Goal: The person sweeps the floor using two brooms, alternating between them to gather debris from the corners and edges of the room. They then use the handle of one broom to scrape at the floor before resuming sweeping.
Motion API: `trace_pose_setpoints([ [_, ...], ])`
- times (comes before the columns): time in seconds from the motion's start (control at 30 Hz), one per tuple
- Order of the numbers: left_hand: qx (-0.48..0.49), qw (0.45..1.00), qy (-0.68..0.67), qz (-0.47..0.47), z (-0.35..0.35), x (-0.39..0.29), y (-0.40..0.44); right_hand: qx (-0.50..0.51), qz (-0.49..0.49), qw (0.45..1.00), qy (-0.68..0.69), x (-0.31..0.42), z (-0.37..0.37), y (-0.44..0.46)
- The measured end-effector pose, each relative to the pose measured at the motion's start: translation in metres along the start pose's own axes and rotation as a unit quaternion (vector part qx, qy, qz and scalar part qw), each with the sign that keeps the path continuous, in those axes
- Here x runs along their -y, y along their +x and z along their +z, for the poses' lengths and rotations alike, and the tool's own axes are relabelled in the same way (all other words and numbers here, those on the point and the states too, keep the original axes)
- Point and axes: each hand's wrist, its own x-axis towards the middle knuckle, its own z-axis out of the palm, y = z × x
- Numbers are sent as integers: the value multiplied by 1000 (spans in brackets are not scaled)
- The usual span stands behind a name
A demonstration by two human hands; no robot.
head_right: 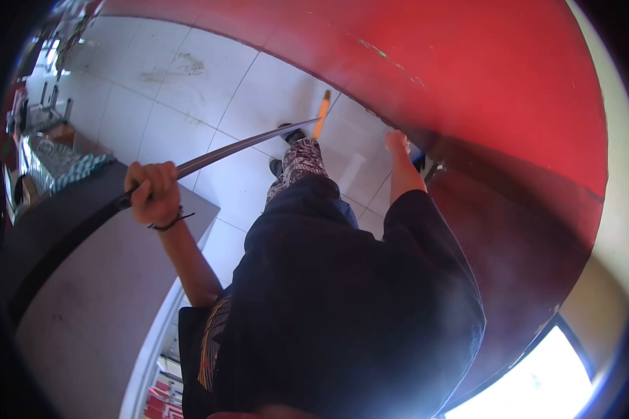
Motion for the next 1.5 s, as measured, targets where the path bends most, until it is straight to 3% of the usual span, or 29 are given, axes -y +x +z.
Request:
trace_pose_setpoints([
  [0.07, -2, 1000, -25, -7, 2, 37, 6, 100, -15, 994, -37, -27, 16, -26],
  [0.13, -28, 998, -51, 1, 11, 67, 12, 109, -8, 994, -22, -78, 62, -33],
  [0.2, -23, 997, -69, -8, 19, 86, 17, 201, 123, 969, 70, -114, 72, -74],
  [0.27, -36, 995, -88, -23, 32, 102, 21, 262, 238, 921, 165, -179, 132, -88],
  [0.33, 1, 995, -85, -53, 42, 118, 27, 247, 289, 884, 272, -204, 138, -127],
  [0.4, 55, 991, -80, -95, 50, 130, 34, 202, 375, 795, 431, -212, 127, -155],
  [0.5, 95, 985, -75, -126, 47, 113, 36, 193, 375, 740, 523, -214, 132, -186],
  [0.53, 102, 984, -65, -128, 47, 113, 38, 144, 386, 696, 588, -210, 135, -184],
  [0.57, 115, 981, -51, -148, 45, 113, 38, 141, 382, 697, 591, -212, 134, -168],
  [0.63, 115, 982, -12, -152, 49, 114, 33, 179, 250, 836, 454, -214, 161, -132],
  [0.7, 117, 980, 1, -161, 49, 107, 27, 85, 294, 790, 532, -182, 200, -85],
  [0.73, 116, 979, 0, -166, 47, 100, 21, 94, 297, 817, 485, -156, 190, -75],
  [0.77, 119, 978, 4, -171, 46, 91, 13, 87, 23, 952, 291, -143, 180, -79],
  [0.8, 115, 980, 16, -159, 43, 81, 6, 65, -252, 963, 63, -137, 193, -76],
  [0.87, 132, 980, 26, -147, 31, 58, -9, 220, -48, 923, 314, -102, 253, -70],
  [0.93, 107, 984, 34, -135, 22, 42, -27, 298, 185, 874, 336, -54, 197, -123],
  [0.97, 74, 990, 41, -112, 15, 37, -36, 309, -23, 929, 202, -45, 171, -149],
  [1.0, 35, 991, 60, -113, -7, 35, -48, 299, -228, 925, 52, -37, 150, -168],
  [1.07, 56, 994, 30, -88, -16, 35, -53, 366, -234, 900, 8, -14, 119, -192],
  [1.13, 24, 996, 62, -61, -22, 37, -59, 332, -8, 928, 168, 14, 61, -241],
  [1.2, 39, 996, 59, -56, -13, 34, -60, 293, -28, 943, 153, 36, 42, -271],
  [1.27, 46, 996, 56, -48, 7, 33, -58, 218, -125, 960, 121, 54, 71, -267],
  [1.37, 47, 995, 83, -37, 22, 34, -58, 231, -155, 941, 195, 61, 115, -239],
  [1.5, 41, 993, 114, -15, 44, 39, -58, 265, -195, 920, 213, 34, 68, -263],
])
